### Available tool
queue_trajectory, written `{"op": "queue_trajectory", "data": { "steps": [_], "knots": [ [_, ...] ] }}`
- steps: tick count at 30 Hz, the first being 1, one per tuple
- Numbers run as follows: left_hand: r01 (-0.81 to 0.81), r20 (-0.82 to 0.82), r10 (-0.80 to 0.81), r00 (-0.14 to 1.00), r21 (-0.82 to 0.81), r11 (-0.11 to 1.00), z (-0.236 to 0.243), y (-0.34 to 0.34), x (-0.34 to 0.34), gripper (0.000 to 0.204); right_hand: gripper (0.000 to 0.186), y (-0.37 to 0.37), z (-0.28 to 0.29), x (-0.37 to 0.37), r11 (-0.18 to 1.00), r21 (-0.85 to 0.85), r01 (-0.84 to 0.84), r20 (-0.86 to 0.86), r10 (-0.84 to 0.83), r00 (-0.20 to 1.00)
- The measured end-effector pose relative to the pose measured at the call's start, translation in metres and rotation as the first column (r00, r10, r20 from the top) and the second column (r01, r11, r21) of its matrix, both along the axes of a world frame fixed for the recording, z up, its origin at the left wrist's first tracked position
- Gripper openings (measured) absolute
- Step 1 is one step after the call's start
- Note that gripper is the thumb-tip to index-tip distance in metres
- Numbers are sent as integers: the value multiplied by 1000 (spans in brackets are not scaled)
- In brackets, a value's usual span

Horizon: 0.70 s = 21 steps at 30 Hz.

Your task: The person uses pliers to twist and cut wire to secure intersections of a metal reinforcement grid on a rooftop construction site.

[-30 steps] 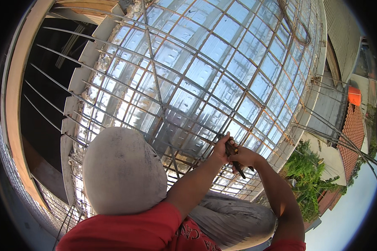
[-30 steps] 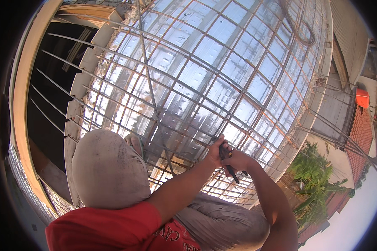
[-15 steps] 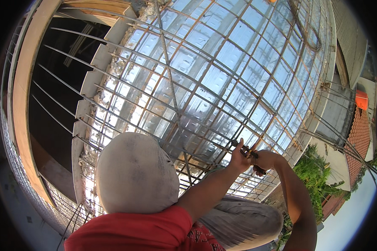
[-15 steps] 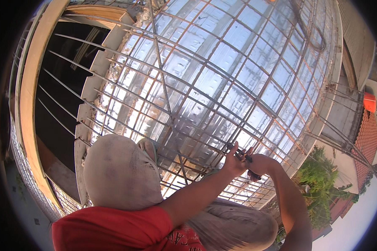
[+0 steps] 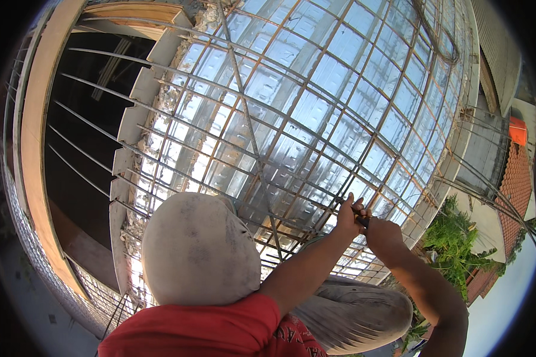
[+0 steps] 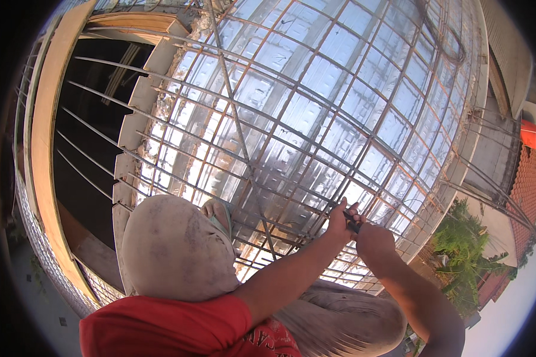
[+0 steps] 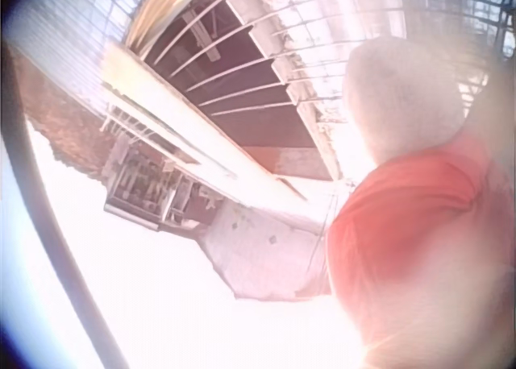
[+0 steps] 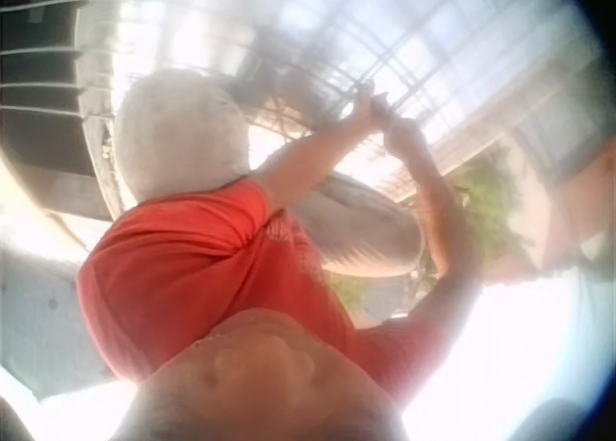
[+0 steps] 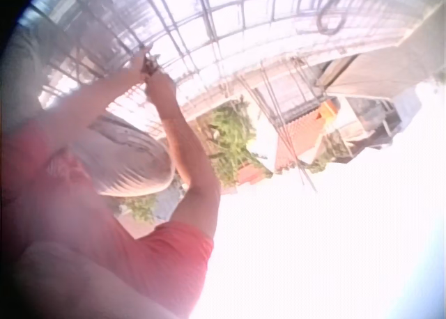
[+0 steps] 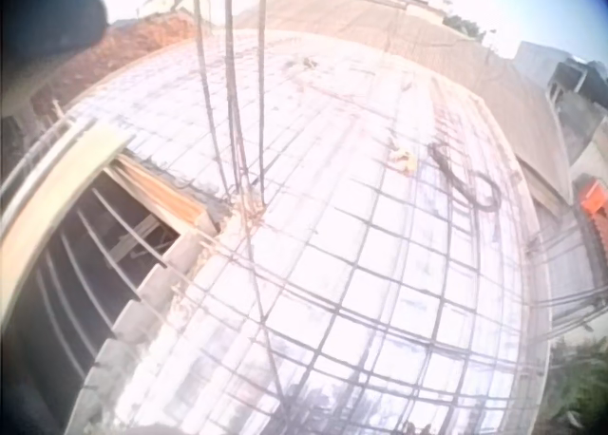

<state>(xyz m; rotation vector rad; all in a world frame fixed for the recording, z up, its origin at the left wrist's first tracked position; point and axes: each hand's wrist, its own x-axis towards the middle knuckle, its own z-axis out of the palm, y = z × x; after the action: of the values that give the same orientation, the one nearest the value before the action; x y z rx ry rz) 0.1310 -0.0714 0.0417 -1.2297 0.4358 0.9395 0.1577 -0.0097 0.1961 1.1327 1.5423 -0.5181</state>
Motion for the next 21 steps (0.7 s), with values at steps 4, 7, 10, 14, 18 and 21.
{"op": "queue_trajectory", "data": {
  "steps": [4, 7, 10, 14, 18, 21],
  "knots": [
    [-104, -30, 105, 994, 29, 994, 24, 6, -23, 30, 46, 34, 8, -7, 578, -241, 780, 33, -798, 602],
    [-245, -37, 248, 968, 79, 966, -10, 1, 3, 22, 44, 35, 21, -15, 816, -183, 548, -104, -571, 814],
    [-269, -11, 270, 963, 61, 961, -10, 0, 12, 19, 34, -11, -4, -10, 866, 280, -415, -90, 454, 887],
    [-209, -5, 210, 978, 32, 977, -13, 9, 9, 30, 23, -10, -21, 7, 852, 241, -464, 18, 474, 880],
    [-6, -94, 1, 996, -52, 999, 19, 9, -19, 26, 43, 51, -8, 8, 679, -320, 660, 115, -664, 739],
    [-205, -100, 221, 970, 147, 968, -6, -4, 7, 25, 65, 47, -10, 42, 684, -282, 673, 126, -669, 733]
  ]
}}
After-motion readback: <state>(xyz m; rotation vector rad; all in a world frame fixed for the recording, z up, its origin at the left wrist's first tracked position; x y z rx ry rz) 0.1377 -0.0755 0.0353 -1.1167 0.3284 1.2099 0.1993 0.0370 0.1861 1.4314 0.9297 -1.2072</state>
